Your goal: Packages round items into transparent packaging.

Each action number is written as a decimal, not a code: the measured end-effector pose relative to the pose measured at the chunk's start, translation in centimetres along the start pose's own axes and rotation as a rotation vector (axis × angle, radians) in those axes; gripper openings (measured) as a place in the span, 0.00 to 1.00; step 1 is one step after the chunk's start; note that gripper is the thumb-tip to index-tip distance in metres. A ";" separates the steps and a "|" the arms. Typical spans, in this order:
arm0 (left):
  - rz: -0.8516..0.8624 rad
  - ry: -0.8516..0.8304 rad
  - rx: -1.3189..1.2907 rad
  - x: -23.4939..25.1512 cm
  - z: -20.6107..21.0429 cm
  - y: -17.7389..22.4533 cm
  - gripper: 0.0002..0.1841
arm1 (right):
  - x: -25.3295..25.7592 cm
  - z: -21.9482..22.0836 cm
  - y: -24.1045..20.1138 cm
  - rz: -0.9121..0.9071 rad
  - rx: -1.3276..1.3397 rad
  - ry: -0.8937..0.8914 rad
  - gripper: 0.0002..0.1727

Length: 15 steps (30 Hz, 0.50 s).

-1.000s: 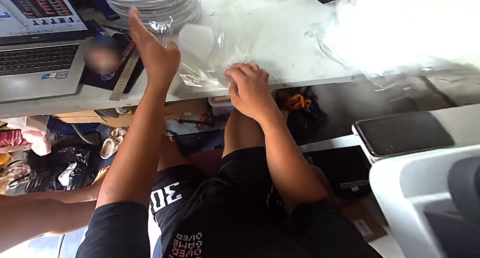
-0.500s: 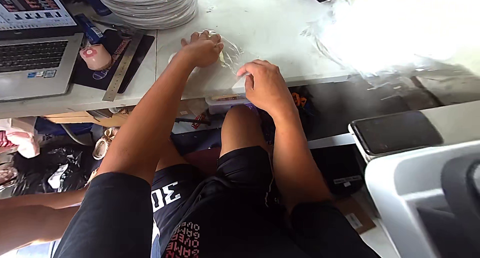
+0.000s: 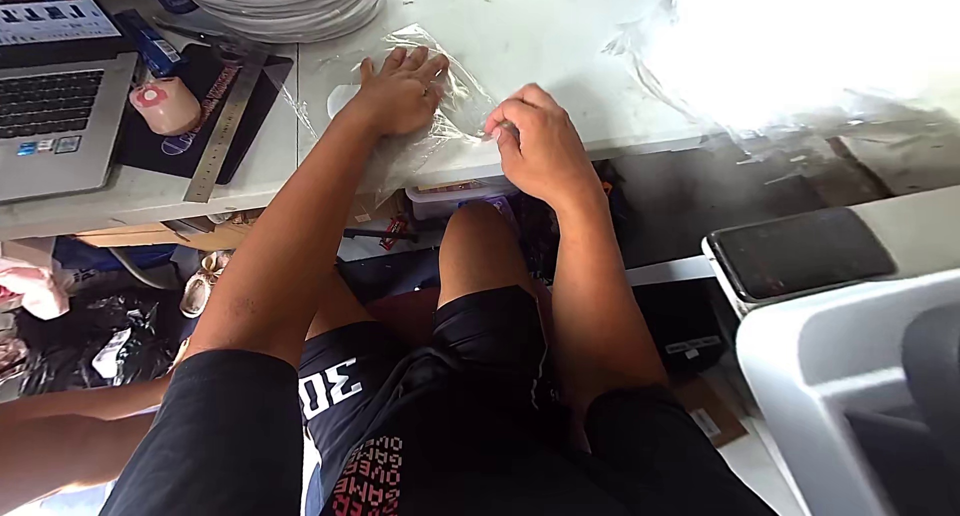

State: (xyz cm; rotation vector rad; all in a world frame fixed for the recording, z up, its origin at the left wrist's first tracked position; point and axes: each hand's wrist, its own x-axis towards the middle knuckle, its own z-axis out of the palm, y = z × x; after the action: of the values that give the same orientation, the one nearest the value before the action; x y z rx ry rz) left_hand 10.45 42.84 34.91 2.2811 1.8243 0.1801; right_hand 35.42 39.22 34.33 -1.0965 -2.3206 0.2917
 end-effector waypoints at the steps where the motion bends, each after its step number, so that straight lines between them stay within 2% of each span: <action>1: 0.001 -0.010 0.001 -0.1 -0.1 0.1 0.30 | 0.5 -0.2 0.3 -0.012 0.013 0.011 0.14; 4: 0.007 -0.033 -0.002 -0.2 -0.3 0.2 0.30 | 1.8 -0.5 1.0 0.001 -0.011 -0.063 0.19; 7: 0.020 -0.023 -0.020 -0.4 -0.3 0.1 0.30 | 2.2 -0.9 1.4 0.018 -0.010 -0.134 0.13; 12: 0.035 -0.036 -0.015 -0.7 -0.5 0.1 0.29 | 2.6 -0.9 1.0 0.063 0.023 -0.079 0.07; 15: 0.018 -0.060 -0.020 -0.5 -0.7 0.2 0.30 | 2.3 -0.5 1.1 0.046 0.014 0.026 0.06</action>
State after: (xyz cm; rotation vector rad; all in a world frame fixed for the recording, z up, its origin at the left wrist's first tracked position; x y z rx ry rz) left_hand 10.39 42.35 35.64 2.2649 1.7660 0.1309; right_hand 35.21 41.64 35.22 -1.1416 -2.2698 0.3090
